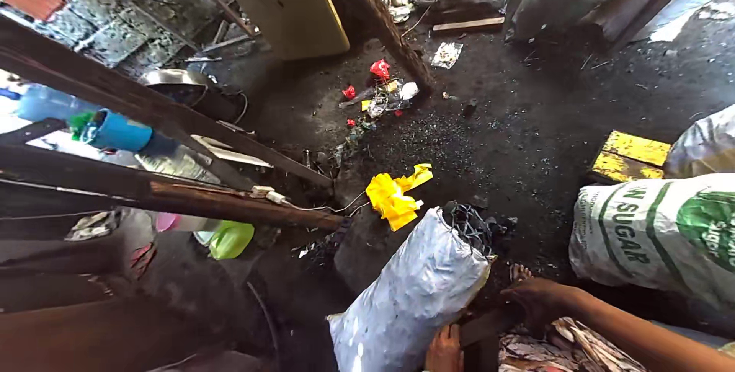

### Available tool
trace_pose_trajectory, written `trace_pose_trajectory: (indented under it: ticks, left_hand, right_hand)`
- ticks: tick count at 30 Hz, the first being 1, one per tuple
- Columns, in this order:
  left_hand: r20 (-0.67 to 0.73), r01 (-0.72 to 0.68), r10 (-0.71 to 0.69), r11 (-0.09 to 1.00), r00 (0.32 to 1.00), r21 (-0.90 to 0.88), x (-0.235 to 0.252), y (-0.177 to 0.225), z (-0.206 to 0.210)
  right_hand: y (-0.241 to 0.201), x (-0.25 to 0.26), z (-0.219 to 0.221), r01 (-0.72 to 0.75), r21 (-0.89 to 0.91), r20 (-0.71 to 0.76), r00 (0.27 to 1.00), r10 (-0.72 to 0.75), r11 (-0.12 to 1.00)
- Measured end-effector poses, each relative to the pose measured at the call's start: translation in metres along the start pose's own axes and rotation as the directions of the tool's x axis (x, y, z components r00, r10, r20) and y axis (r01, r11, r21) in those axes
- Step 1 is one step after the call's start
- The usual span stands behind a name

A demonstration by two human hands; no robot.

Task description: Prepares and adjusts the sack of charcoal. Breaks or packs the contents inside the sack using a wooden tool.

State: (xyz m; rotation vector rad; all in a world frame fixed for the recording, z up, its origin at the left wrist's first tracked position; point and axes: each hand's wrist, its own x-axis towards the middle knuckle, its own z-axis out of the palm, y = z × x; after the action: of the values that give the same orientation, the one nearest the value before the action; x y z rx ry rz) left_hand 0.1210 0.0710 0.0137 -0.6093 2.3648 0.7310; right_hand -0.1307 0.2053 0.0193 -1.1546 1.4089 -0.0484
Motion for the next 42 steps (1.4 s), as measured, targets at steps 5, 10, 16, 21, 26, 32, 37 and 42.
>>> trace_pose_trajectory:
  ticks: [5,10,16,21,26,32,37,42]
  left_hand:
    - [0.054,0.095,-0.094,0.995,0.994,-0.008,0.008,-0.031,0.008]
    - [0.206,0.448,-0.401,0.846,0.892,-0.291,0.036,-0.035,0.023]
    - [0.192,0.476,-0.557,0.427,0.808,-0.769,0.132,-0.026,0.046]
    - [0.149,0.39,-0.58,0.317,0.801,-0.864,0.244,-0.01,0.026]
    - [0.108,0.456,-0.618,0.44,0.779,-0.774,0.329,-0.012,0.019]
    - [0.088,0.547,-0.672,0.513,0.735,-0.661,0.359,-0.011,0.006]
    - [0.051,0.525,-0.646,0.568,0.761,-0.634,0.367,-0.015,-0.001]
    - [0.067,0.503,-0.555,0.689,0.829,-0.521,0.381,-0.01,-0.02]
  right_hand:
    - [-0.003,0.053,-0.01,-0.006,-0.155,-0.055,0.998,-0.003,0.988]
    - [0.025,0.098,-0.022,0.177,0.181,-0.674,0.738,-0.009,0.967]
    - [0.081,0.169,-0.067,-0.154,0.417,-0.592,0.702,0.396,0.896]
    - [0.147,0.273,-0.099,-0.091,0.161,-0.588,0.791,0.169,0.983]
    - [0.176,0.336,-0.127,-0.16,0.019,-0.481,0.864,0.149,0.987]
    - [0.19,0.333,-0.155,-0.188,-0.094,-0.251,0.955,0.159,0.978]
    - [0.201,0.316,-0.147,-0.18,0.124,-0.158,0.967,0.198,0.976]
    - [0.198,0.309,-0.141,-0.11,0.173,-0.158,0.978,0.138,0.979]
